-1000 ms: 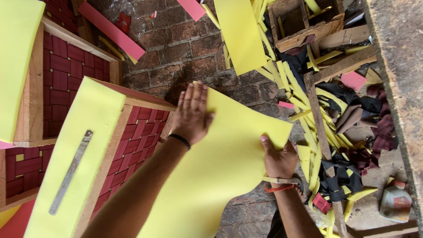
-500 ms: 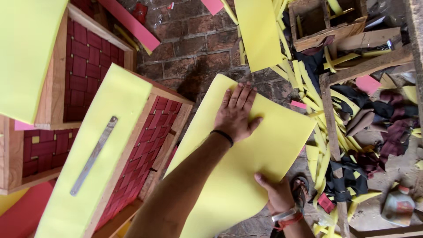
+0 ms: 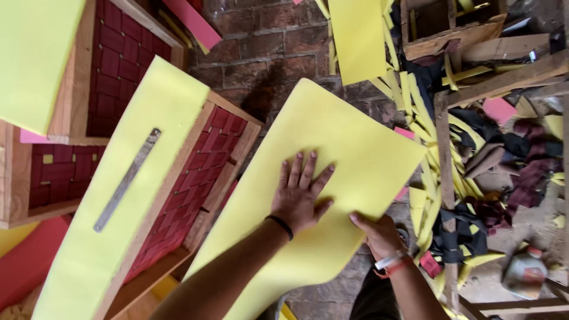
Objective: The person applies dark adhesive to the edges of a yellow foam piece using a brush, then presses it onto a pink foam base. They smooth the foam, cut a strip with a knife, and later apply adhesive to a pink foam sheet.
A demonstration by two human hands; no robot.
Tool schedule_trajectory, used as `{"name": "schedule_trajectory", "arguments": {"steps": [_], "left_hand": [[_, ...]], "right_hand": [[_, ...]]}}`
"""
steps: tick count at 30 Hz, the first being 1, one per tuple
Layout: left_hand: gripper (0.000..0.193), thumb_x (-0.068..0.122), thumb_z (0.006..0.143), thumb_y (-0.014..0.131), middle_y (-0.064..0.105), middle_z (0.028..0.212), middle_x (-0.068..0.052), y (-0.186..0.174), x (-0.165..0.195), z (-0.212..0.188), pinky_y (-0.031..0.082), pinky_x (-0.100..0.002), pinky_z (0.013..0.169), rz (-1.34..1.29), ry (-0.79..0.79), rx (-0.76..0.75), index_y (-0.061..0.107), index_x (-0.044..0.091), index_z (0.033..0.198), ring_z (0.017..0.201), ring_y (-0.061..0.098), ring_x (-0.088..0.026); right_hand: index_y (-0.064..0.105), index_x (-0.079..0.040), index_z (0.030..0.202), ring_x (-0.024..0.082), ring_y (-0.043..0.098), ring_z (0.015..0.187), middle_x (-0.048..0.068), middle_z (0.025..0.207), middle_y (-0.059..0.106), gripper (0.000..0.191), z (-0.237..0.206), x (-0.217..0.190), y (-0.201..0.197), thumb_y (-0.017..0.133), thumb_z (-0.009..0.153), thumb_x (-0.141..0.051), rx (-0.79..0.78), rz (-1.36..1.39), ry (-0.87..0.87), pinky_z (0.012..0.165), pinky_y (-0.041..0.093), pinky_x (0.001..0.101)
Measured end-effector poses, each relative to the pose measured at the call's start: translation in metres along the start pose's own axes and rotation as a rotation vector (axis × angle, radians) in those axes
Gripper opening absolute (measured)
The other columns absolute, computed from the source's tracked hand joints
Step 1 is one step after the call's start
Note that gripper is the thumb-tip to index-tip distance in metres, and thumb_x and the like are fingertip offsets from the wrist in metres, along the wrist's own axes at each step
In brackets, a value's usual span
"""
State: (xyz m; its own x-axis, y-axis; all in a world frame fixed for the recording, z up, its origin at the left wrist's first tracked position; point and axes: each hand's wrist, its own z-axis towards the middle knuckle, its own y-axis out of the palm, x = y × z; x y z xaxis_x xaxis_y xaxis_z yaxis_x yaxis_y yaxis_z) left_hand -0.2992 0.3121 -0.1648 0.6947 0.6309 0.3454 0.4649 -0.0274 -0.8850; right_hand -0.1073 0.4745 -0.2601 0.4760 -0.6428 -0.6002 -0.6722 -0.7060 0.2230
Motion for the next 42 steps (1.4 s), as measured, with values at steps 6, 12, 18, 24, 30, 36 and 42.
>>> {"name": "schedule_trajectory", "arguments": {"steps": [6, 12, 18, 24, 30, 36, 42], "left_hand": [[0.067, 0.028, 0.095, 0.053, -0.001, 0.167, -0.026, -0.022, 0.01, 0.005, 0.001, -0.076, 0.113, 0.187, 0.011, -0.082, 0.032, 0.036, 0.157, 0.149, -0.001, -0.056], [0.059, 0.027, 0.092, 0.057, 0.007, 0.168, -0.024, -0.028, 0.007, 0.005, -0.001, -0.073, 0.119, 0.094, -0.02, -0.117, 0.049, 0.035, 0.15, 0.153, 0.001, -0.053], [0.059, 0.035, 0.099, 0.05, 0.016, 0.166, -0.021, -0.04, -0.078, -0.029, 0.014, -0.061, 0.12, -0.36, 0.123, 0.104, 0.036, 0.032, 0.157, 0.152, 0.015, -0.045], [0.06, 0.041, 0.114, 0.035, 0.025, 0.166, -0.022, 0.001, -0.211, -0.123, 0.032, -0.052, 0.119, -0.669, -0.39, -0.093, 0.015, 0.025, 0.169, 0.151, 0.03, -0.04], [0.073, 0.048, 0.102, 0.032, 0.002, 0.175, -0.011, 0.028, -0.159, -0.153, 0.034, -0.053, 0.115, -0.6, -0.414, -0.156, -0.001, 0.027, 0.163, 0.144, 0.032, -0.037], [0.08, 0.055, 0.097, 0.05, 0.005, 0.167, -0.023, 0.014, -0.114, -0.158, 0.006, -0.061, 0.122, -0.097, -0.025, 0.218, 0.017, 0.021, 0.162, 0.154, 0.008, -0.044], [0.08, 0.06, 0.098, 0.049, 0.023, 0.166, -0.022, 0.042, -0.04, -0.163, -0.002, -0.059, 0.126, -0.029, -0.036, -0.051, 0.029, 0.011, 0.159, 0.157, 0.008, -0.044]], "right_hand": [[0.047, 0.002, 0.15, 0.03, 0.058, 0.135, 0.021, 0.144, 0.058, 0.064, -0.016, -0.086, 0.063, 0.077, 0.096, -0.016, 0.56, -0.754, -1.012, 0.117, 0.048, 0.0435], [0.02, -0.01, 0.164, 0.042, 0.02, 0.153, 0.024, 0.167, 0.018, 0.096, 0.075, -0.181, 0.182, 0.048, 0.095, -0.071, 0.165, -1.67, -1.072, 0.12, 0.013, 0.0619], [0.01, -0.017, 0.168, 0.041, 0.016, 0.157, 0.02, 0.173, 0.009, 0.099, 0.108, -0.168, 0.176, 0.042, 0.094, -0.075, 0.116, -1.683, -0.973, 0.122, 0.008, 0.0624], [0.012, -0.016, 0.169, 0.041, 0.014, 0.16, 0.02, 0.174, 0.01, 0.097, 0.107, -0.164, 0.184, 0.043, 0.096, -0.073, 0.079, -1.644, -0.966, 0.126, 0.006, 0.0609], [0.015, -0.013, 0.17, 0.041, 0.006, 0.16, 0.023, 0.174, 0.005, 0.094, 0.096, -0.159, 0.181, 0.035, 0.101, -0.073, 0.07, -1.655, -0.933, 0.127, -0.001, 0.0624], [0.016, -0.026, 0.166, 0.039, 0.0, 0.159, 0.015, 0.173, 0.0, 0.075, 0.066, -0.128, 0.22, 0.017, 0.102, -0.065, -0.17, -1.777, -1.005, 0.125, -0.005, 0.0585], [0.026, -0.025, 0.164, 0.041, 0.004, 0.156, 0.017, 0.171, 0.01, 0.077, -0.003, -0.035, 0.249, 0.032, 0.099, -0.066, -0.324, -2.054, -1.201, 0.121, 0.001, 0.0639]]}}
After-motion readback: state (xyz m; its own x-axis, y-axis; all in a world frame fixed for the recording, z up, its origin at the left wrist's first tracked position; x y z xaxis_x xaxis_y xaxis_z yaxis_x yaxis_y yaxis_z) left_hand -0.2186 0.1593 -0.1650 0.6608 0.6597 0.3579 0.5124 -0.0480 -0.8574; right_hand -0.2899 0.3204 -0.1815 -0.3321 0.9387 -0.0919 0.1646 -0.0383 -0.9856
